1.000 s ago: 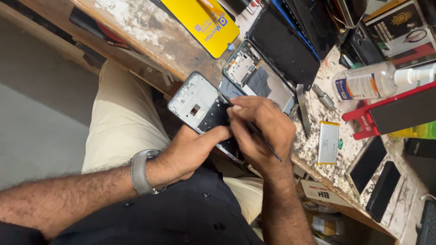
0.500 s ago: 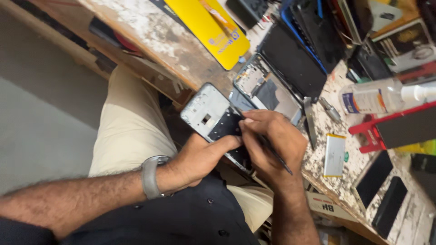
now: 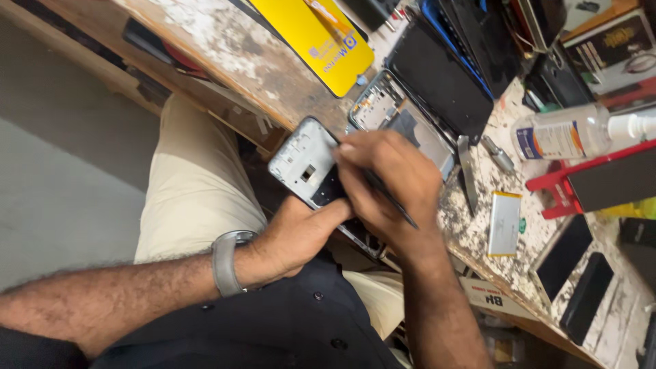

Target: The person uses a pencil to scrape adhesive residue from the inside of a disassembled smartphone frame. The person holds the frame on their lap and repeatedly scrapes the inner surfaces.

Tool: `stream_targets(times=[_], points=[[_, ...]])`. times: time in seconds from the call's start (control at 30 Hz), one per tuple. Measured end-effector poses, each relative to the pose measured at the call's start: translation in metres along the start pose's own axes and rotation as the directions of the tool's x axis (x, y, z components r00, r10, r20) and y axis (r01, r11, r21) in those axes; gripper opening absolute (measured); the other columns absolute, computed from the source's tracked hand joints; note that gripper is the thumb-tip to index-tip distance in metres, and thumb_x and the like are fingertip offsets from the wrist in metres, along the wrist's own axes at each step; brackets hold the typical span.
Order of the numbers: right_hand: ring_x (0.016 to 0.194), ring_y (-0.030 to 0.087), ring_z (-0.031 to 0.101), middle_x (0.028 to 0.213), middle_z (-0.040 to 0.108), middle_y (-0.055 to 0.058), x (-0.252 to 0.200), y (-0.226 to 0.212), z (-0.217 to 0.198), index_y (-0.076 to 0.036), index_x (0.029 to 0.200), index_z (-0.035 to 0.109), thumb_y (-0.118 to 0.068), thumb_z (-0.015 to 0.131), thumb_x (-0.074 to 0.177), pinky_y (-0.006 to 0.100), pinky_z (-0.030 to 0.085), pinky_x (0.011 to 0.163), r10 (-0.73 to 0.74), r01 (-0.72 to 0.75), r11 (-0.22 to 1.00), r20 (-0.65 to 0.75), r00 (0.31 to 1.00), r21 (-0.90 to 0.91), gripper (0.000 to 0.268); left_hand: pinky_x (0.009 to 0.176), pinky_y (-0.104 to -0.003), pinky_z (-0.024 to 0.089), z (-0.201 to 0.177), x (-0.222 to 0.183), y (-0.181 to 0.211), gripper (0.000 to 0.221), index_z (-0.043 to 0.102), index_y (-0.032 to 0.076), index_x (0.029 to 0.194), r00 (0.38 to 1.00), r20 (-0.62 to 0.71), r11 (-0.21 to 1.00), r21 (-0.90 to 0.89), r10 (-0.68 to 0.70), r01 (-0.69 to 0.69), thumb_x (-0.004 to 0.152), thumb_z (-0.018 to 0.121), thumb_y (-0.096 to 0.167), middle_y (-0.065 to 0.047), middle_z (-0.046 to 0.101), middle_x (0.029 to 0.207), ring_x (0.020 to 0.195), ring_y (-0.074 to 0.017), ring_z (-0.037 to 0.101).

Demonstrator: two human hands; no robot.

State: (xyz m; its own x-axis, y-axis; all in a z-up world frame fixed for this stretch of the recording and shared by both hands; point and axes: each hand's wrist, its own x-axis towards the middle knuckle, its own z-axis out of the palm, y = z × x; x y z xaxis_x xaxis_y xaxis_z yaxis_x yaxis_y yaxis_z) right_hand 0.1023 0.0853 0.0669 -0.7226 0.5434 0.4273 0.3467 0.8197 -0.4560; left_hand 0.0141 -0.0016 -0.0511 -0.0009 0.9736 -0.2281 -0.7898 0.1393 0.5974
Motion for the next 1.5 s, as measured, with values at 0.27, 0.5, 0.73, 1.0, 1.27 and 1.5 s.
stream_targets(times=[0.27,0.5,0.73,1.0,1.27,1.5], points=[[0.098,0.027,0.076,0.106,0.073,0.016,0.007,-0.003,0.001,0.001,0.103,0.064,0.007,0.079,0.089,0.033,0.061,0.085,-0.006,0.006,1.0,0.001,1.0,0.027,0.022,0.087,-0.03,0.055,-0.001,-0.002,0.009,0.031,0.061,0.001,0.126,0.999,0.032,0.999,0.024,0.034,-0.035,0.094,0.061,0.003,-0.003,0.066,0.112,0.101,-0.0126,0.063],[0.1,0.025,0.077,0.105,0.074,0.014,0.008,0.016,0.014,0.001,0.099,0.062,0.008,0.079,0.091,0.03,0.061,0.082,-0.025,0.025,0.996,-0.002,1.0,0.091,0.021,0.086,-0.032,0.056,0.002,0.0,0.01,0.031,0.06,-0.001,0.126,0.997,0.067,0.999,-0.035,0.032,-0.03,0.096,0.065,0.005,-0.005,0.066,0.111,0.101,-0.0146,0.064],[0.105,0.025,0.073,0.109,0.071,0.016,-0.01,0.011,-0.01,0.001,0.105,0.062,0.006,0.072,0.1,0.035,0.062,0.093,0.148,-0.066,0.929,-0.202,0.968,0.363,0.013,0.084,-0.031,0.056,0.004,-0.001,0.016,0.028,0.065,-0.001,0.119,1.0,0.013,0.998,0.055,-0.013,0.013,0.092,0.069,0.005,-0.005,0.069,0.106,0.096,-0.0142,0.065],[0.075,0.013,0.065,0.09,0.07,0.009,-0.058,0.008,-0.055,-0.003,0.099,0.065,-0.014,0.057,0.105,0.025,0.052,0.066,0.536,-0.235,0.691,-0.266,0.801,0.684,0.016,0.083,-0.032,0.057,0.009,-0.007,0.03,0.027,0.068,-0.002,0.115,0.994,0.054,0.993,0.079,-0.093,0.088,0.091,0.072,0.01,-0.007,0.072,0.106,0.096,-0.0161,0.068],[0.095,0.008,0.065,0.104,0.071,0.003,-0.067,-0.006,-0.054,0.001,0.118,0.071,-0.007,0.063,0.101,0.022,0.052,0.086,0.547,-0.571,0.66,0.209,0.811,0.487,0.02,0.085,-0.03,0.058,0.014,-0.034,0.049,0.03,0.067,0.001,0.117,0.961,0.276,0.831,0.537,-0.011,-0.144,0.093,0.072,0.018,-0.005,0.072,0.106,0.098,-0.0122,0.068],[0.084,0.006,0.065,0.094,0.073,0.001,-0.071,0.001,-0.046,0.002,0.114,0.074,-0.009,0.071,0.094,0.022,0.053,0.077,0.617,-0.67,0.513,0.311,0.723,0.536,0.023,0.087,-0.029,0.058,0.02,-0.041,0.047,0.033,0.066,0.002,0.121,0.945,0.328,0.792,0.578,-0.006,-0.196,0.093,0.071,0.018,-0.004,0.072,0.108,0.1,-0.0121,0.068]])
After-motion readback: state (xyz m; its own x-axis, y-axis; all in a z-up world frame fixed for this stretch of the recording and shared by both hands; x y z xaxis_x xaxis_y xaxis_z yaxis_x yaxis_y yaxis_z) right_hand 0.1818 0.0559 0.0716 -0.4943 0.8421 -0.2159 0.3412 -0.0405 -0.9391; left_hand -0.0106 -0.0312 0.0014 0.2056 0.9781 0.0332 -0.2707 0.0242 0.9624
